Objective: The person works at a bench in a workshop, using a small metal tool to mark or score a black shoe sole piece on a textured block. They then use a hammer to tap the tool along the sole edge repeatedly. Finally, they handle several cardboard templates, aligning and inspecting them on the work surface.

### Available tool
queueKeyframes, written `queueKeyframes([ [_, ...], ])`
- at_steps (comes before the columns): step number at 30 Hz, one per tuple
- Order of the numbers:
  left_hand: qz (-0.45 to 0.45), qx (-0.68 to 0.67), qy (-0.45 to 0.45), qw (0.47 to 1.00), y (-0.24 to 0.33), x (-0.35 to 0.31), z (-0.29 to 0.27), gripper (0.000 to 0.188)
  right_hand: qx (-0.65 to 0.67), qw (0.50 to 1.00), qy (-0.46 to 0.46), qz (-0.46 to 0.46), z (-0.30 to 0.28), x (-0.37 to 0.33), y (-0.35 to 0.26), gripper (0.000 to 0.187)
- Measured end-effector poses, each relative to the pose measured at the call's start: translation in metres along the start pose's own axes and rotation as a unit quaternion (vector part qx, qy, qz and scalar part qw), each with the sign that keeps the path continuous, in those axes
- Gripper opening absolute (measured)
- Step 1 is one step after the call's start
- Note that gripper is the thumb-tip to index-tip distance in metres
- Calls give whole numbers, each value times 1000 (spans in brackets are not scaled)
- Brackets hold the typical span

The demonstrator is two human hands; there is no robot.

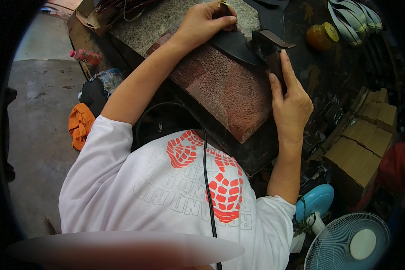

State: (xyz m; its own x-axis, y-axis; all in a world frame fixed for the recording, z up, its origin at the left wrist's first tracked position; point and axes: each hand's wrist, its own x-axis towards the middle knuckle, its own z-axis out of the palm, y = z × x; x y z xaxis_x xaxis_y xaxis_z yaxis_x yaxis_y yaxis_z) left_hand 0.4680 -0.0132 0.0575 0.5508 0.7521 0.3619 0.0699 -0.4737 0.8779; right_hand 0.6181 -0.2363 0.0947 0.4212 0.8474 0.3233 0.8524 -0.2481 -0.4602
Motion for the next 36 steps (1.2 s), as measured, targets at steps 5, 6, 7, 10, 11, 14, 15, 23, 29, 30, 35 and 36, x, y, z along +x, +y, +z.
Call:
queueKeyframes([
  [5,43,56,-1,997,1,0,-1,18,-3,1000,4,-13,8,-3,15,53],
  [6,48,61,-5,997,1,0,-1,18,0,1000,2,-14,6,-3,15,52],
  [7,53,65,-10,996,2,1,-1,19,16,999,5,-42,3,-2,13,52],
  [10,90,76,-9,993,3,1,3,21,51,994,51,-77,-20,14,-6,51],
  [11,104,78,-7,991,5,0,5,22,72,983,111,-126,-34,21,-15,52],
  [14,200,160,6,967,12,0,11,23,251,942,137,-174,-67,38,-36,52],
  [15,207,171,-5,963,14,-4,10,20,282,930,112,-210,-66,42,-38,52],
  [23,154,148,39,976,12,-4,12,15,56,997,53,-21,-9,3,10,52],
  [29,-7,-17,6,1000,1,-3,6,21,-1,1000,-14,-6,-9,-4,7,53],
  [30,-2,-9,-1,1000,0,-3,6,21,-14,1000,-5,8,-8,-4,7,54],
  [35,45,63,5,997,2,-3,7,20,-12,1000,7,-12,-2,-7,15,52],
  [36,49,75,-2,996,3,-3,7,20,-12,1000,-6,8,-4,-6,15,50],
])
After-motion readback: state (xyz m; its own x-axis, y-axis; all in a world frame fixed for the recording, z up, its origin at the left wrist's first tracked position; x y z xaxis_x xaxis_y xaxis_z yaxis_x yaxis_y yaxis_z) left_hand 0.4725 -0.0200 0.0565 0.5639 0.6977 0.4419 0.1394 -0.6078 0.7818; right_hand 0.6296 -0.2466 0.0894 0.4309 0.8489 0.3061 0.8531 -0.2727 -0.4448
